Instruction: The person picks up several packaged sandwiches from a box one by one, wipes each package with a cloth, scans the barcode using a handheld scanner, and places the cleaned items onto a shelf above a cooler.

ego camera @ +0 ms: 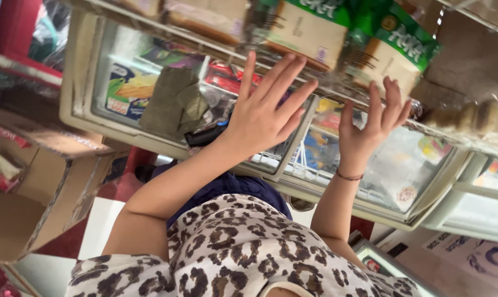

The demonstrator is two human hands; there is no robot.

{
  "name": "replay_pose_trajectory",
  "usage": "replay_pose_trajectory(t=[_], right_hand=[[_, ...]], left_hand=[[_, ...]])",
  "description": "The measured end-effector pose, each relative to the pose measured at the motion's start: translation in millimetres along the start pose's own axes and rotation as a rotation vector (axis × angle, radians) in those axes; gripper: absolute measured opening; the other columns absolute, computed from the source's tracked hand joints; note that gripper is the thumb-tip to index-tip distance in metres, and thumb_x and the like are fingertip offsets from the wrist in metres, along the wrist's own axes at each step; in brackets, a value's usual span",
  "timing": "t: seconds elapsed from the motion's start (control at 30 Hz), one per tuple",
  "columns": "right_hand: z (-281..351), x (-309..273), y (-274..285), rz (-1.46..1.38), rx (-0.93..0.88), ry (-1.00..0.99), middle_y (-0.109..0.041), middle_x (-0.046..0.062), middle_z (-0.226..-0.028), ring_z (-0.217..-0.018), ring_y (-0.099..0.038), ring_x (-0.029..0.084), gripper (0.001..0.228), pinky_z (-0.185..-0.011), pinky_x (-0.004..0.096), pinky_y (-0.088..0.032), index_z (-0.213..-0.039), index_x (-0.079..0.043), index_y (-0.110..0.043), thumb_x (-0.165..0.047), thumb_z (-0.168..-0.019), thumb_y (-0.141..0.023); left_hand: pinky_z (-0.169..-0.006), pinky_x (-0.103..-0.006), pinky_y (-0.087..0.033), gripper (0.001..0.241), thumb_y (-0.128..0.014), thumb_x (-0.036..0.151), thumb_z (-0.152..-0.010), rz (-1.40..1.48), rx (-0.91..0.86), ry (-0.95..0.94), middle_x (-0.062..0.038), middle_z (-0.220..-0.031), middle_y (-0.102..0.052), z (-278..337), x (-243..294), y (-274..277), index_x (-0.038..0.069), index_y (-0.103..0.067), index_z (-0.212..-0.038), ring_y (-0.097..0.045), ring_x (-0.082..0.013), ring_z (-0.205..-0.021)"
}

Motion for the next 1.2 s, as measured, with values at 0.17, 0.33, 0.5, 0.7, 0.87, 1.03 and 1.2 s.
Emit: replay_pose_trajectory(t=[0.17,0.33,0.5,0.7,0.87,1.03,1.2], right_hand=[[9.3,-45.3,-11.0,-0.088,0.072,0.034,-0.059,0.013,-0.147,-0.145,-0.054,0.034,0.046,-0.130,0.057,-0.025,-0.137,-0.009,-0.066,-0.002,-0.094,-0.081],[19.0,-129.2,-47.5,-0.458,-0.016,0.060,-0.060,0.014,-0.136,-0.131,-0.062,0.034,0.042,-0.112,0.044,-0.050,-0.132,-0.006,-0.065,0.004,-0.093,-0.076],[31.6,-247.4,-84.6,-0.646,-0.316,0.311,-0.062,0.017,-0.130,-0.121,-0.063,0.037,0.039,-0.107,0.045,-0.051,-0.126,-0.001,-0.066,0.003,-0.089,-0.076],[47.8,-392.4,-137.9,-0.876,-0.577,0.463,-0.066,0.016,-0.123,-0.116,-0.066,0.034,0.033,-0.103,0.042,-0.054,-0.122,-0.002,-0.067,0.004,-0.090,-0.072],[89.6,-519.5,-202.3,-1.025,-0.800,0.530,-0.068,0.013,-0.113,-0.105,-0.068,0.031,0.029,-0.095,0.038,-0.055,-0.118,-0.002,-0.068,0.005,-0.089,-0.070],[143.7,-619.6,-284.9,-1.029,-1.026,0.454,-0.069,0.013,-0.106,-0.094,-0.072,0.026,0.029,-0.087,0.034,-0.057,-0.116,-0.002,-0.069,0.007,-0.089,-0.068],[194.4,-683.7,-370.9,-1.047,-1.182,0.233,-0.070,0.012,-0.112,-0.094,-0.074,0.020,0.025,-0.086,0.029,-0.059,-0.117,0.000,-0.069,0.006,-0.092,-0.065]], left_hand=[[-0.126,-0.0705,-0.014,0.039,-0.073,0.023,-0.098,-0.046,0.048,0.111,-0.013,-0.149,-0.051,50.0,-14.9,55.8,0.014,-0.065,-0.136,-0.050,-0.0293,-0.143],[-0.124,-0.0707,-0.017,0.038,-0.075,0.019,-0.091,-0.143,0.066,0.332,-0.011,-0.142,-0.054,133.6,-43.4,99.3,0.014,-0.067,-0.128,-0.054,-0.0276,-0.135],[-0.122,-0.0682,-0.022,0.037,-0.075,0.017,-0.089,-0.267,0.082,0.592,-0.011,-0.142,-0.055,224.2,-68.9,154.7,0.012,-0.066,-0.125,-0.056,-0.0278,-0.134],[-0.115,-0.0592,-0.034,0.037,-0.075,0.016,-0.086,-0.318,0.186,0.914,-0.011,-0.132,-0.060,327.6,-107.2,228.0,0.011,-0.066,-0.122,-0.060,-0.0285,-0.121],[-0.105,-0.0494,-0.042,0.030,-0.074,0.015,-0.087,-0.289,0.300,1.156,-0.009,-0.122,-0.065,422.4,-169.5,272.5,0.010,-0.069,-0.116,-0.062,-0.0301,-0.114],[-0.088,-0.0400,-0.056,0.014,-0.069,0.012,-0.091,-0.151,0.604,1.501,-0.009,-0.107,-0.073,543.1,-271.9,265.3,0.008,-0.073,-0.104,-0.071,-0.0302,-0.097],[-0.078,-0.0410,-0.058,0.015,-0.065,0.015,-0.091,-0.122,0.802,1.776,-0.014,-0.096,-0.074,655.5,-407.9,219.3,0.005,-0.072,-0.100,-0.074,-0.0293,-0.088]])
Point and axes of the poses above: each hand's wrist, its own z-axis away from the middle knuckle, its own y-axis out of the back of the hand, x = y × z, the point moved 3 cm from there along -z, towards the middle knuckle
